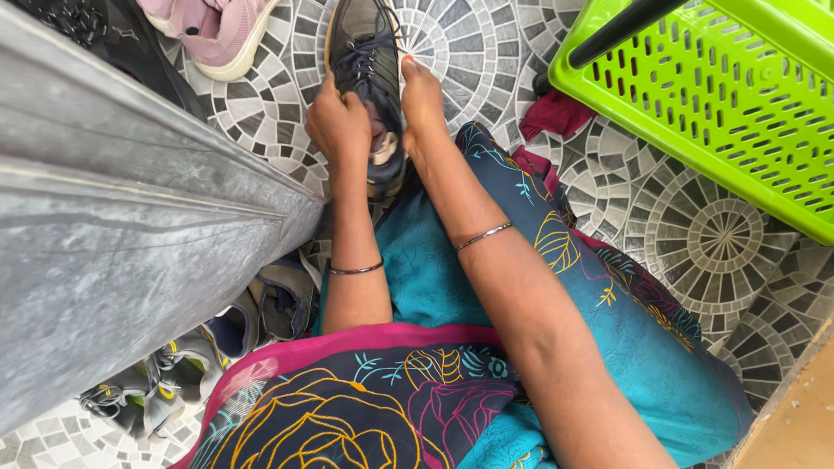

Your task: The person sits on a tiled floor and places multiple pairs of shoes onto a green three-tier plastic shoe rack. They pick up shoes from the floor and arrange them on the top, middle, and bottom shelves.

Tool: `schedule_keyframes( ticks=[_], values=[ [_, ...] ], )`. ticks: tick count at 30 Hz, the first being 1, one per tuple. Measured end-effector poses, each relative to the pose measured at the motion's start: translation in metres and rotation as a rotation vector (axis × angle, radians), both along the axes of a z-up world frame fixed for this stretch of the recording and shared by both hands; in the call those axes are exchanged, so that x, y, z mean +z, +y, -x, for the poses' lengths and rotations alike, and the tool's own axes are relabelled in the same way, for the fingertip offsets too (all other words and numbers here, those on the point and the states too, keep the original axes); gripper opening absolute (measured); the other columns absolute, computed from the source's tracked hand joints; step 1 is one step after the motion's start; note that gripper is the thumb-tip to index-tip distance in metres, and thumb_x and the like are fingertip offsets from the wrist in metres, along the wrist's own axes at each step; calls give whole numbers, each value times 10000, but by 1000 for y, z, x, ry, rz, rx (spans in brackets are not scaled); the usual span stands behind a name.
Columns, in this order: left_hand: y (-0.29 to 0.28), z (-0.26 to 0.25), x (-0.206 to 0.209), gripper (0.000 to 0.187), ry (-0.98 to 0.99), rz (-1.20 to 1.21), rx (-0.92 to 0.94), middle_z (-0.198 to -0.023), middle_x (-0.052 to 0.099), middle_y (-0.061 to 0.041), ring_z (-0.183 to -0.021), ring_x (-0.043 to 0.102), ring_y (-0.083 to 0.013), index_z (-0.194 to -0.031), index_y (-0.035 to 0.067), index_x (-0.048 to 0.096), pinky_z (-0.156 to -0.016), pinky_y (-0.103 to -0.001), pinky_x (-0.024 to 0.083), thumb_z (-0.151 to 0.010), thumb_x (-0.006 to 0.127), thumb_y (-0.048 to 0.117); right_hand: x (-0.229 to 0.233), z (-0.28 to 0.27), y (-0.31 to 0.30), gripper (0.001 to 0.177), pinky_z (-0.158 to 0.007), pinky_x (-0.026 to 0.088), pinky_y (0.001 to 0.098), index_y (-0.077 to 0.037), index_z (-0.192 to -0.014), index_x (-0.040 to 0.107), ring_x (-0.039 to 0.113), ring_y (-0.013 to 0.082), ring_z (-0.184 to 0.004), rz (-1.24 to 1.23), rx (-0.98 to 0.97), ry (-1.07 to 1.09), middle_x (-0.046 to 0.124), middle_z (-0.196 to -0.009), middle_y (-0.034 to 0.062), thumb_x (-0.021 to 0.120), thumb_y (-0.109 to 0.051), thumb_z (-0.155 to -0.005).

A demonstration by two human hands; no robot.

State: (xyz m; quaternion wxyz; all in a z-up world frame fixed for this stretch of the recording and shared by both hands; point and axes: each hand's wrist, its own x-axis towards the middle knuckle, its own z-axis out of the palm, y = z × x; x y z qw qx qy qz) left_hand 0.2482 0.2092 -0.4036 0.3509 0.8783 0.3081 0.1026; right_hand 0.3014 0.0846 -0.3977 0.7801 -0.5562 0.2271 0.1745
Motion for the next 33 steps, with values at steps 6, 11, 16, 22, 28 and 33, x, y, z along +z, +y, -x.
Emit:
schedule_keyframes(
  ticks=[6,11,16,22,28,33],
  values=[
    [-25,34,-23,583,-278,692,101,-1301,671,-188,-1172,638,-286,-1380,-12,601,-996,-374,489,-999,651,426,-10,-4,0,494,-660,508,578,40,-1285,555,581,330,-884,247,91,250,593,-1068,156,571,-368,-1007],
    [-40,35,19,542,-313,1020,-57,-1195,681,-91,-1041,653,-181,-1368,22,593,-897,-303,524,-889,689,255,5,19,-5,469,-599,521,438,108,-1154,735,667,270,-688,231,100,12,724,-880,183,611,-302,-963],
    [-49,34,59,635,-360,1156,-122,-1145,619,-137,-963,599,-203,-1498,37,572,-844,-299,516,-868,575,125,42,38,-20,527,-783,552,344,55,-1317,633,709,194,-876,462,29,-267,749,-1027,152,704,-258,-899],
    [-60,45,106,763,-412,964,-126,-1422,597,-137,-1192,623,-196,-1544,86,436,-1002,-289,482,-806,628,123,97,65,-48,592,-924,545,321,41,-1439,522,684,197,-1062,165,55,-355,698,-1253,156,728,-156,-920],
    [-73,50,182,727,-545,823,-296,-1461,561,-186,-1294,586,-266,-1513,61,516,-1060,-348,479,-863,770,265,168,88,-70,613,-965,529,298,20,-1474,535,661,177,-1110,26,-51,-550,676,-1323,133,640,-52,-875],
    [-98,82,248,795,-606,736,-433,-1453,537,-185,-1315,539,-277,-1535,77,461,-1108,-386,389,-852,787,322,251,132,-99,622,-985,503,283,5,-1496,493,629,158,-1143,118,-49,-657,657,-1345,126,644,-61,-896]
  ],
)
